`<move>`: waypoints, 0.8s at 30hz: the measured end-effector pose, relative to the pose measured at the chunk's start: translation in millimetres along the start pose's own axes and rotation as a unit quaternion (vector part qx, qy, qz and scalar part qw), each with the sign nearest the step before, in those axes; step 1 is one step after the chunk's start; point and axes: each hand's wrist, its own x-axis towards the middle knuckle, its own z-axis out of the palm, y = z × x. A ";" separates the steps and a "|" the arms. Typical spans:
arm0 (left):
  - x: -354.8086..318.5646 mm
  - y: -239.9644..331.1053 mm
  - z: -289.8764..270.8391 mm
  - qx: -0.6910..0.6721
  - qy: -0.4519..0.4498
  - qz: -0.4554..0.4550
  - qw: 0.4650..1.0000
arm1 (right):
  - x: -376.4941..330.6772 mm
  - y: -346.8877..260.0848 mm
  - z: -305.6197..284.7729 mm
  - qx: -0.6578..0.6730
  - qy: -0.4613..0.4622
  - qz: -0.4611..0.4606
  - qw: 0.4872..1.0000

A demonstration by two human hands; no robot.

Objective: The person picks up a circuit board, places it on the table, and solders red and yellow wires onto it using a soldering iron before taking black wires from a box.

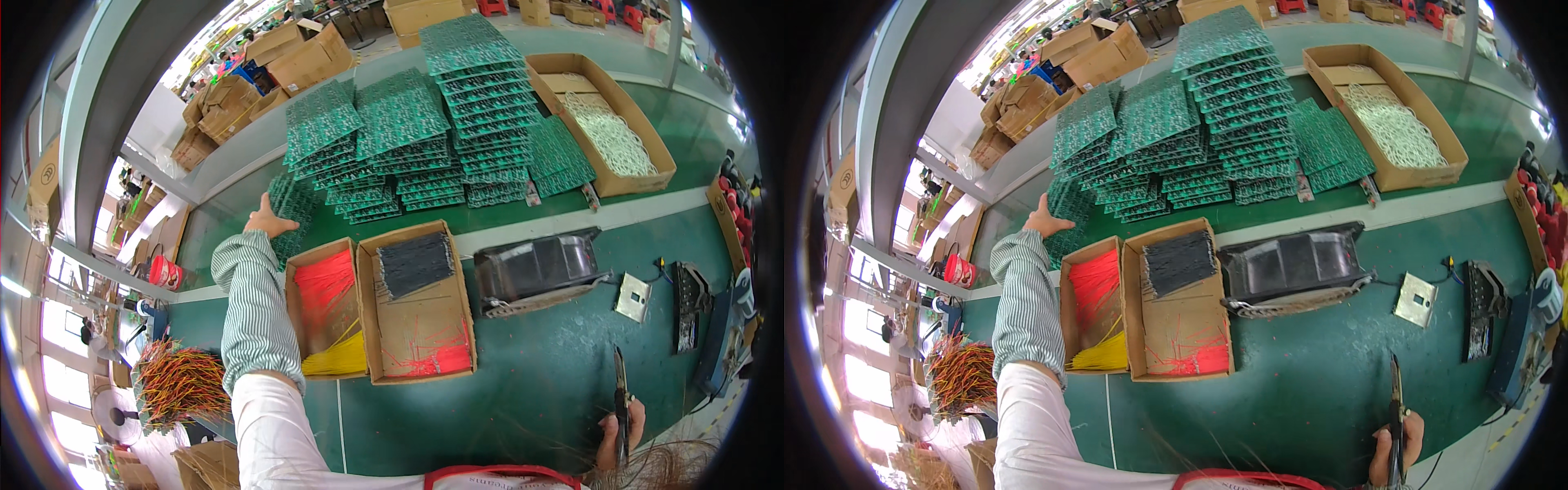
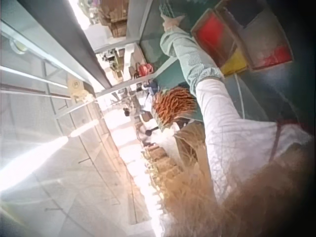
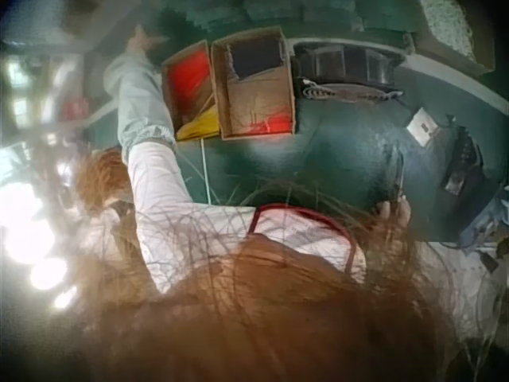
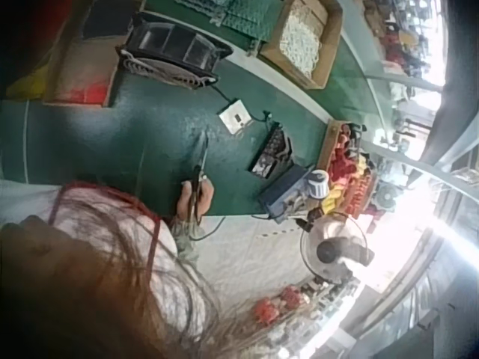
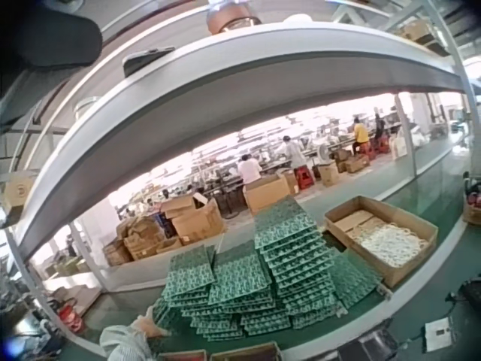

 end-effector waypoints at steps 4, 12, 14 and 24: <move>-11.6 3.7 -3.6 0.009 0.024 -0.010 1.000 | 12.7 -17.5 9.5 0.010 0.004 -0.057 0.998; -96.6 27.5 -51.9 0.088 0.200 -0.053 0.975 | 13.6 -16.4 5.9 0.039 -0.021 -0.075 0.996; -119.5 11.2 -73.5 0.037 0.225 -0.029 0.973 | 13.3 -17.5 6.6 0.058 -0.013 -0.068 0.996; -354.1 -13.5 -71.6 -0.732 -0.083 0.130 0.664 | 13.6 -23.8 -0.2 0.138 -0.039 -0.064 0.988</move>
